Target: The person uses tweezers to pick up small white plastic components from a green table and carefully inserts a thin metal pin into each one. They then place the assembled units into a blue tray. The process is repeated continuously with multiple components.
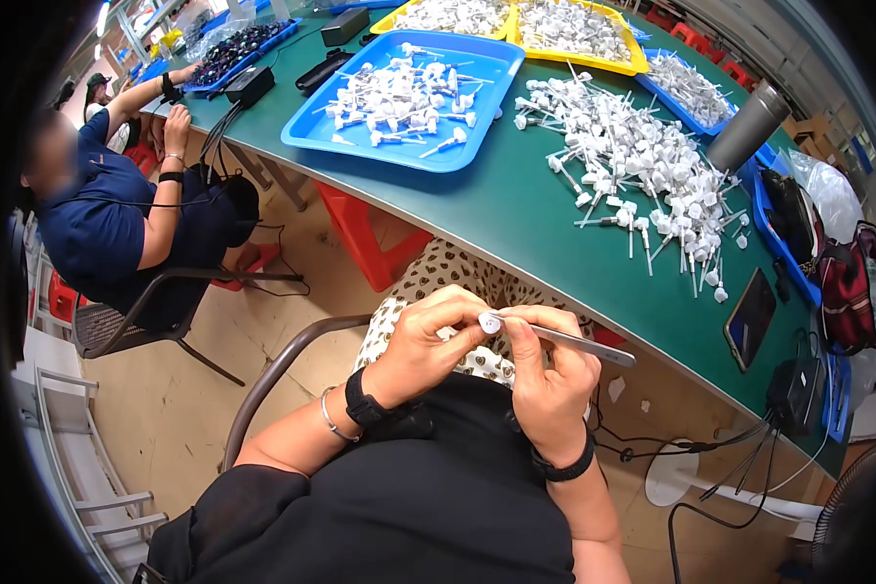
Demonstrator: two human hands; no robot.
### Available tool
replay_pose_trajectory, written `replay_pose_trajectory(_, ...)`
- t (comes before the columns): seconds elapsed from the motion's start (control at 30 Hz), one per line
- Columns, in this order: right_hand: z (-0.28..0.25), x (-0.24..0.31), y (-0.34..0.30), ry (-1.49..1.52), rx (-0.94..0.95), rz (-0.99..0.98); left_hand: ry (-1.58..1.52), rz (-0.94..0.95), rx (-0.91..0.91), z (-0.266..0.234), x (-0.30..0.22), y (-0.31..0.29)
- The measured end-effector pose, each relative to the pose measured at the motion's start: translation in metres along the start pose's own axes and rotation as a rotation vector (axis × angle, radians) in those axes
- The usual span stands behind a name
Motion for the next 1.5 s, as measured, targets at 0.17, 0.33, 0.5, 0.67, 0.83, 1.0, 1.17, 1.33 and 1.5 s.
replay_pose_trajectory(0.17,0.0003,-0.0003,0.0003,-0.011,0.007,-0.003,0.015,-0.004,0.009,-0.0011,0.0007,-0.0010)
replay_pose_trajectory(0.33,0.0010,0.0012,0.0002,-0.001,0.003,0.020,0.025,-0.026,0.021,-0.0019,0.0004,-0.0016)
replay_pose_trajectory(0.5,0.0002,-0.0006,0.0002,0.001,0.008,0.015,0.049,-0.019,0.032,-0.0018,0.0001,-0.0014)
replay_pose_trajectory(0.67,0.0002,-0.0004,0.0003,-0.026,0.013,-0.004,0.048,-0.011,0.033,-0.0017,0.0002,-0.0003)
replay_pose_trajectory(0.83,-0.0006,-0.0018,0.0009,-0.029,0.010,-0.009,0.063,0.000,0.040,-0.0015,0.0017,-0.0009)
replay_pose_trajectory(1.0,-0.0005,0.0015,0.0018,0.000,0.003,0.023,0.024,-0.019,0.036,-0.0015,0.0010,-0.0012)
replay_pose_trajectory(1.17,-0.0003,0.0026,0.0024,0.016,-0.004,0.016,-0.021,-0.073,0.029,-0.0009,-0.0003,-0.0011)
replay_pose_trajectory(1.33,-0.0013,0.0022,0.0021,-0.078,0.040,-0.042,-0.031,-0.066,0.031,-0.0014,0.0002,-0.0014)
replay_pose_trajectory(1.5,-0.0068,0.0021,0.0063,-0.189,0.161,-0.122,-0.043,-0.048,0.039,-0.0004,0.0023,-0.0026)
Point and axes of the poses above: each hand's wrist, its own y-axis towards the middle knuckle, its own z-axis out of the palm, x = y × z, the point moved 2 cm from there along y, towards the middle knuckle, and after that the axes turned 6 degrees about -x, right-handed, at the moved point
